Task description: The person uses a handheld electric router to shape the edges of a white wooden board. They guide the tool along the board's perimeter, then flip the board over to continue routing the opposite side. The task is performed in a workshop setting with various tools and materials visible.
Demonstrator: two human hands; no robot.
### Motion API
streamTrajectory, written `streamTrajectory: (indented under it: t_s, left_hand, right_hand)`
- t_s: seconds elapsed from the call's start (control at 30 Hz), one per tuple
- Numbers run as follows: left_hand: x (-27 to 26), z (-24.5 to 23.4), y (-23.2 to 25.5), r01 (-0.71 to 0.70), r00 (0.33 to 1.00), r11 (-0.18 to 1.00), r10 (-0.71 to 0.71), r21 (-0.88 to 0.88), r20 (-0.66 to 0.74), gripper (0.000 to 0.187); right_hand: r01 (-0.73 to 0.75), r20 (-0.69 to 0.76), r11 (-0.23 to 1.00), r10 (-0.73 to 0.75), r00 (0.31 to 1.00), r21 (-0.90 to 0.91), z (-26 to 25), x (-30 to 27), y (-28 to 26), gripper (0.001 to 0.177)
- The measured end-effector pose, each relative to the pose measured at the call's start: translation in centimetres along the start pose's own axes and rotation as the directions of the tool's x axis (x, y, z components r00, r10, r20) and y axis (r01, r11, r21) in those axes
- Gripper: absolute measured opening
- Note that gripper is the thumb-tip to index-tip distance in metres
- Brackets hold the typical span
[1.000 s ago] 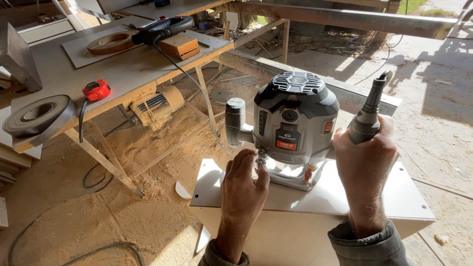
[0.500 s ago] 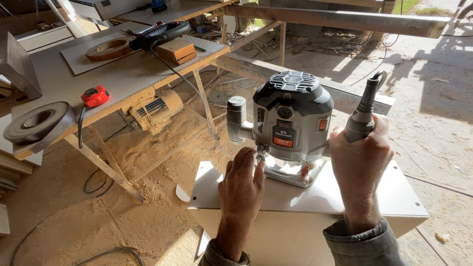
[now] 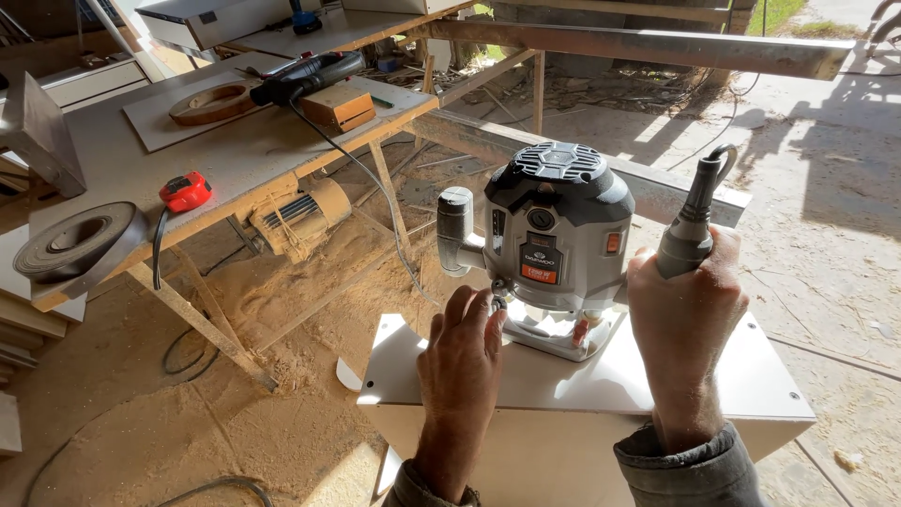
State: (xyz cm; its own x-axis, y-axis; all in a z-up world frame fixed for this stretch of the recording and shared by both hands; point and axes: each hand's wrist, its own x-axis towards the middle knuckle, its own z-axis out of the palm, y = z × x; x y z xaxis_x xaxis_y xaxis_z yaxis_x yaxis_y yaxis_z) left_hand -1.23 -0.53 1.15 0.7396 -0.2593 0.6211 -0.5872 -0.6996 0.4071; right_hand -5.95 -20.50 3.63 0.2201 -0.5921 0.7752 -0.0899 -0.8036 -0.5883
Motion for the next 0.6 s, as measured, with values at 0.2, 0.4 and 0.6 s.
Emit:
streamTrajectory:
  t_s: [0.2,0.4,0.6]
  left_hand:
    - [0.11,0.19,-0.1,0.072,0.993,0.997,-0.074,0.029,0.087,0.034]
    - [0.09,0.48,-0.18,0.062,0.995,0.996,-0.067,0.059,0.08,0.034]
    - [0.11,0.38,-0.18,0.066,0.995,0.997,-0.068,0.036,0.072,0.034]
  right_hand:
    - [0.032,0.01,0.999,-0.032,0.999,0.01,0.12,-0.12,0.48,0.034]
    - [-0.008,0.025,1.0,0.007,1.0,0.008,-0.24,-0.05,-0.18,0.037]
    - [-0.003,0.015,1.0,0.003,1.0,0.004,0.02,-0.07,0.11,0.036]
